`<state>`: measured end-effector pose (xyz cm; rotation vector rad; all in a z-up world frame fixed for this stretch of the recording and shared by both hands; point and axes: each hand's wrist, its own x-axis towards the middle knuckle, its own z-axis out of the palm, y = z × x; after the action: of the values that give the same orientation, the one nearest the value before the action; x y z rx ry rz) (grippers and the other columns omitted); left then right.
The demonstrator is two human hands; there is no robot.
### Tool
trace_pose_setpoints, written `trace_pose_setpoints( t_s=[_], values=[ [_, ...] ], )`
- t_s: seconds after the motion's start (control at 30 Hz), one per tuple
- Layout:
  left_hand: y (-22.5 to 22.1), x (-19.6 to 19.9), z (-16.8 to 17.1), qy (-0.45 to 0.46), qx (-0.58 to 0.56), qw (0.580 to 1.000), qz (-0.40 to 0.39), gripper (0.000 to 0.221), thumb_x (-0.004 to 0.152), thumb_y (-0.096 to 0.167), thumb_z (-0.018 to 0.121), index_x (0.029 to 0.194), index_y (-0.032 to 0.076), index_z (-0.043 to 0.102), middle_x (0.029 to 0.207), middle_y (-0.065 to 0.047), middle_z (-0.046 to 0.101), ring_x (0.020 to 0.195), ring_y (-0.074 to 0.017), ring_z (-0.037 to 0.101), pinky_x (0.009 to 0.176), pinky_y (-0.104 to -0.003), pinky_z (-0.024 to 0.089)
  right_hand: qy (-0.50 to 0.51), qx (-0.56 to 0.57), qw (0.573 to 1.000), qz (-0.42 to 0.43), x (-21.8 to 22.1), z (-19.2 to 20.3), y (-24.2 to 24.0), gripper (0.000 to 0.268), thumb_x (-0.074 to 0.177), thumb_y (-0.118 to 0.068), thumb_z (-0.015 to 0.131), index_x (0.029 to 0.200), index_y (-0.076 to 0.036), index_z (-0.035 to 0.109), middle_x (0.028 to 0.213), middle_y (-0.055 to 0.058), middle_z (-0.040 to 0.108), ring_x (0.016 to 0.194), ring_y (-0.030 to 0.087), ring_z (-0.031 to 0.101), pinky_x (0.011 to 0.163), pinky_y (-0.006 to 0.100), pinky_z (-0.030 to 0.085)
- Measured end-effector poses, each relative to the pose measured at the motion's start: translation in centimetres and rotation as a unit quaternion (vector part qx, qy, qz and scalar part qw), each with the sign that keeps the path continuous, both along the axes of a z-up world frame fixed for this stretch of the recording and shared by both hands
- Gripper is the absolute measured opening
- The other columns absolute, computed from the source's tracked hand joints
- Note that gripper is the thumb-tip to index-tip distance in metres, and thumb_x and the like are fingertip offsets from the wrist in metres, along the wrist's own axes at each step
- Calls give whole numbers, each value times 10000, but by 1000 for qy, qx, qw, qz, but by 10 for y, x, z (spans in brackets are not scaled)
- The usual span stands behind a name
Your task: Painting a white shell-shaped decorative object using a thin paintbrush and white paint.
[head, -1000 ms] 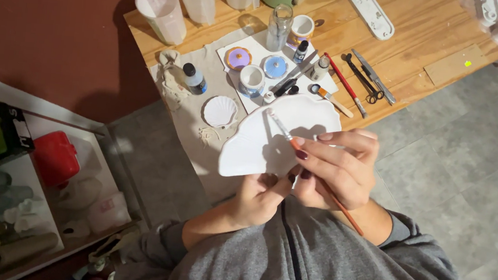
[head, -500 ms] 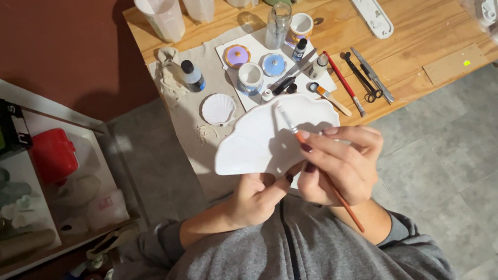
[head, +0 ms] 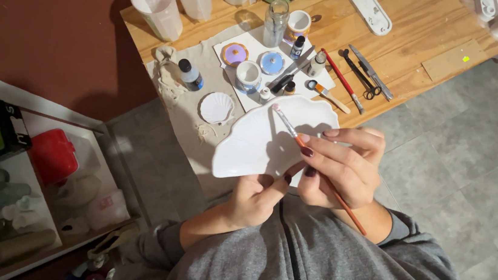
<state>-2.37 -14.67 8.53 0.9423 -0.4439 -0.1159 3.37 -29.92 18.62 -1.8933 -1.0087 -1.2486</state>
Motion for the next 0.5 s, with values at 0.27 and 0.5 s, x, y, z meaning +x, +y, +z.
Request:
trace_pose_setpoints(
  t_s=[0.27, 0.5],
  values=[
    [-2, -5, -13, 13, -28, 1000, 5, 490, 1023, -77, 473, 1501, -12, 387, 1503, -95, 504, 1418, -181, 511, 1212, -334, 409, 18, -2, 1000, -6, -6, -3, -4, 211, 715, -43, 651, 920, -46, 706, 968, 68, 761, 919, 276, 619, 847, 392, 431],
    [8, -3, -20, -39, 242, 961, 131, 163, 1035, -33, 592, 1170, -53, 682, 978, -87, 688, 848, -138, 651, 759, -275, 534, 108, 248, 953, 139, -9, -17, -3, 175, 893, -185, 634, 905, -16, 682, 893, 128, 746, 971, 239, 593, 914, 359, 457]
  ],
)
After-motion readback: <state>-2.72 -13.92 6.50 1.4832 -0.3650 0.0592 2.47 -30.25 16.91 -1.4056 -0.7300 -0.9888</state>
